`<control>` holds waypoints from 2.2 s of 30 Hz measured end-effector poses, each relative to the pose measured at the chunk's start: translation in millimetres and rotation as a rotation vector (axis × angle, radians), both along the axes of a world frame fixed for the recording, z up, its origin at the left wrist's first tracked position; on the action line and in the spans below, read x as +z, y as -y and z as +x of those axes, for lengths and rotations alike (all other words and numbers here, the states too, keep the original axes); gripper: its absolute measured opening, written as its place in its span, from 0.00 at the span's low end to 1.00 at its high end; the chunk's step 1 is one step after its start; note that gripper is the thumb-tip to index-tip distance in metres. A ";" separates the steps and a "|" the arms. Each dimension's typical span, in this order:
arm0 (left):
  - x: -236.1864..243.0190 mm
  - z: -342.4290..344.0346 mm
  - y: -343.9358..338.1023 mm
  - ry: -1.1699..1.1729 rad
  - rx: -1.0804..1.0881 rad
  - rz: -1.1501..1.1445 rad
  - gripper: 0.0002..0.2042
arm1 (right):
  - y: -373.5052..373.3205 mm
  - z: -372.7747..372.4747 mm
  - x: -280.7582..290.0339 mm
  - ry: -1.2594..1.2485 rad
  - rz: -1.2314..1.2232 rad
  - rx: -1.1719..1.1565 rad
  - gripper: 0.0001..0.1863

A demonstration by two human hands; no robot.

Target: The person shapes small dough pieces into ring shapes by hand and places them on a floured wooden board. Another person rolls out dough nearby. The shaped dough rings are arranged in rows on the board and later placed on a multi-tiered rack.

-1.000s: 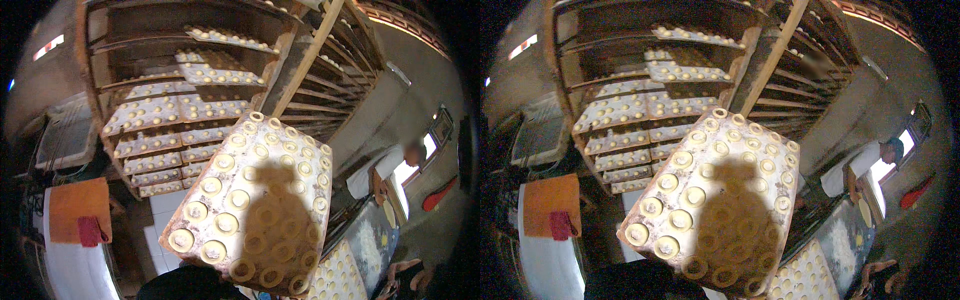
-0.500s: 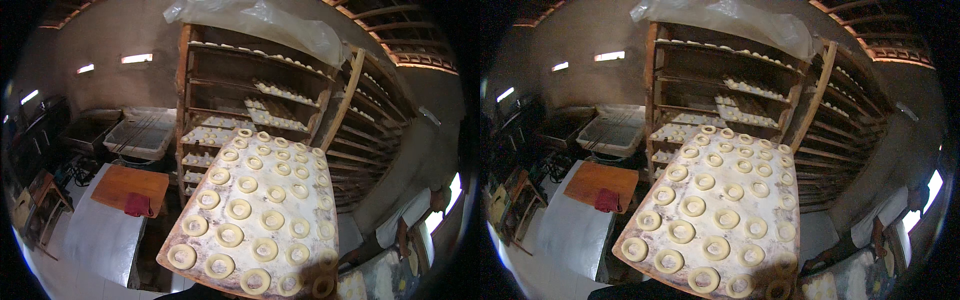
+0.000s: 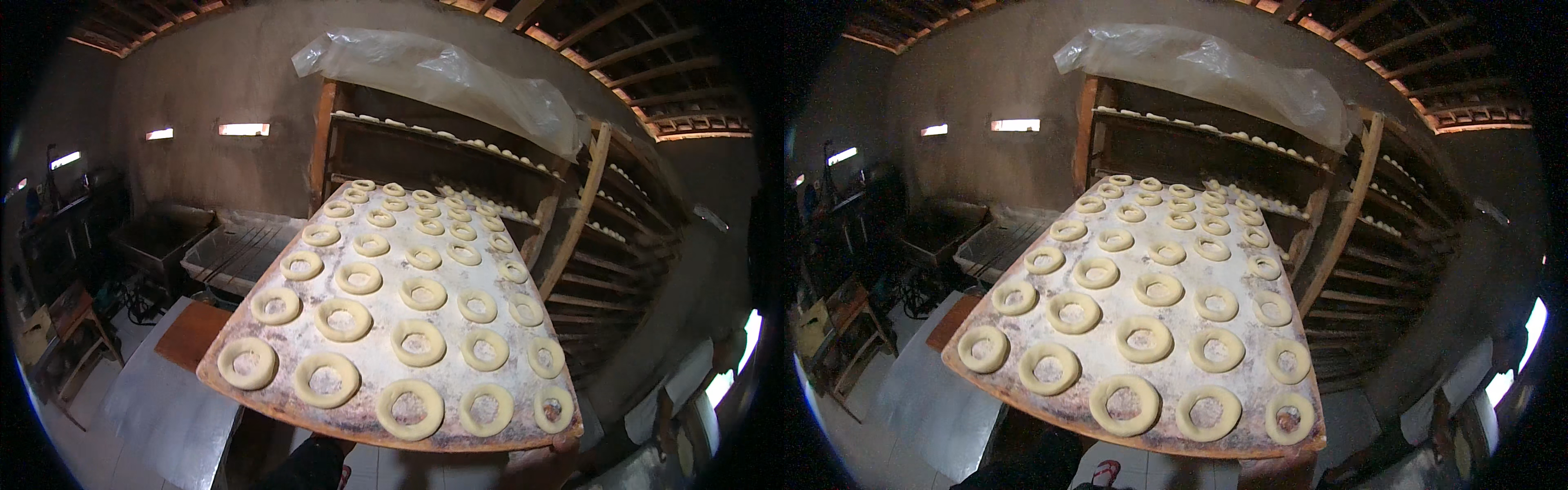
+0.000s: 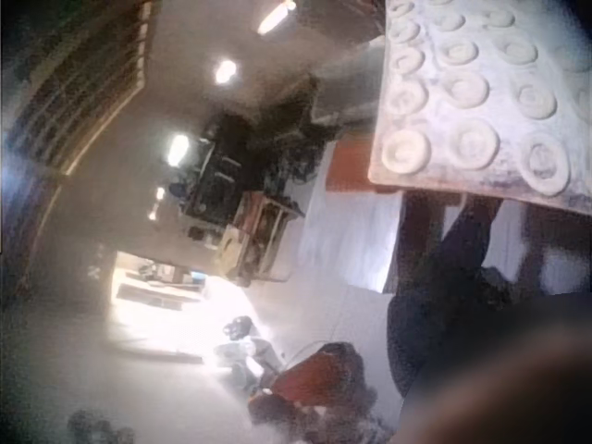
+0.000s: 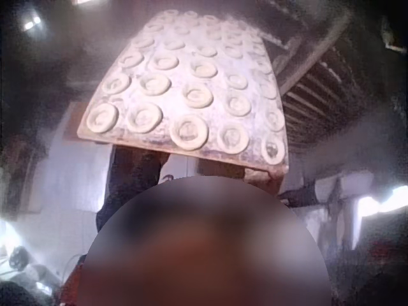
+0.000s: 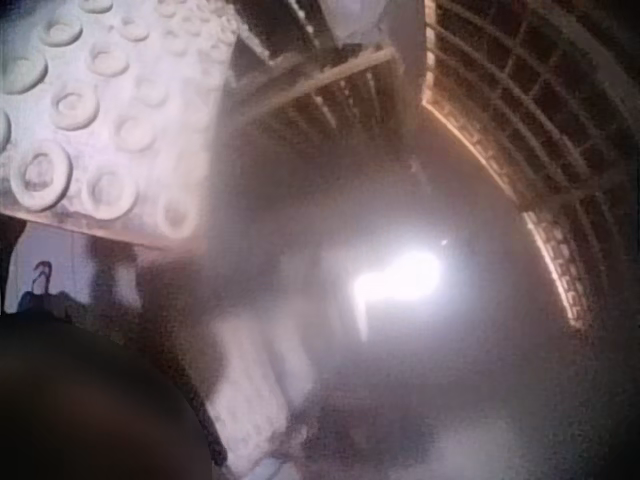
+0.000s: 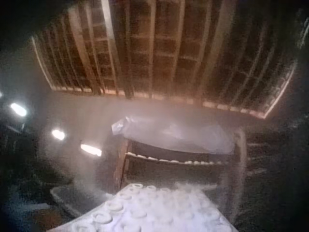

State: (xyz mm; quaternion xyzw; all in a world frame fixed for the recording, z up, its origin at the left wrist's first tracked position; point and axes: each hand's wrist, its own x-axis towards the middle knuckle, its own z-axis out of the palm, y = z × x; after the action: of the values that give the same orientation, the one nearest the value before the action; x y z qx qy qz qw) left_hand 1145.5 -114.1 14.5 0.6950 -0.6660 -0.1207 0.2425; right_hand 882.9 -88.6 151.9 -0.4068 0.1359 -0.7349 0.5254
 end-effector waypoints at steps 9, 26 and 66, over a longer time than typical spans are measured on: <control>-26.6 -12.1 -1.4 0.012 0.067 -0.001 0.25 | 1.5 -23.6 -41.2 0.051 -0.165 0.069 0.24; -26.2 -44.9 1.1 0.127 0.120 -0.224 0.22 | 62.4 -74.0 -67.0 0.038 -0.175 0.328 0.29; 72.5 -18.4 -58.5 -1.696 -0.202 -0.942 0.25 | 161.3 -54.0 -58.7 0.202 -0.030 0.683 0.27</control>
State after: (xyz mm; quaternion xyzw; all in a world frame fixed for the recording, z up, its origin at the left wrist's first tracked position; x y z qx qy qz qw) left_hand 1127.1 -55.5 86.9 0.1490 -0.3068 -0.3224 0.8830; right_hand 828.9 -249.9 93.2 -0.3617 -0.0711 -0.5554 0.7454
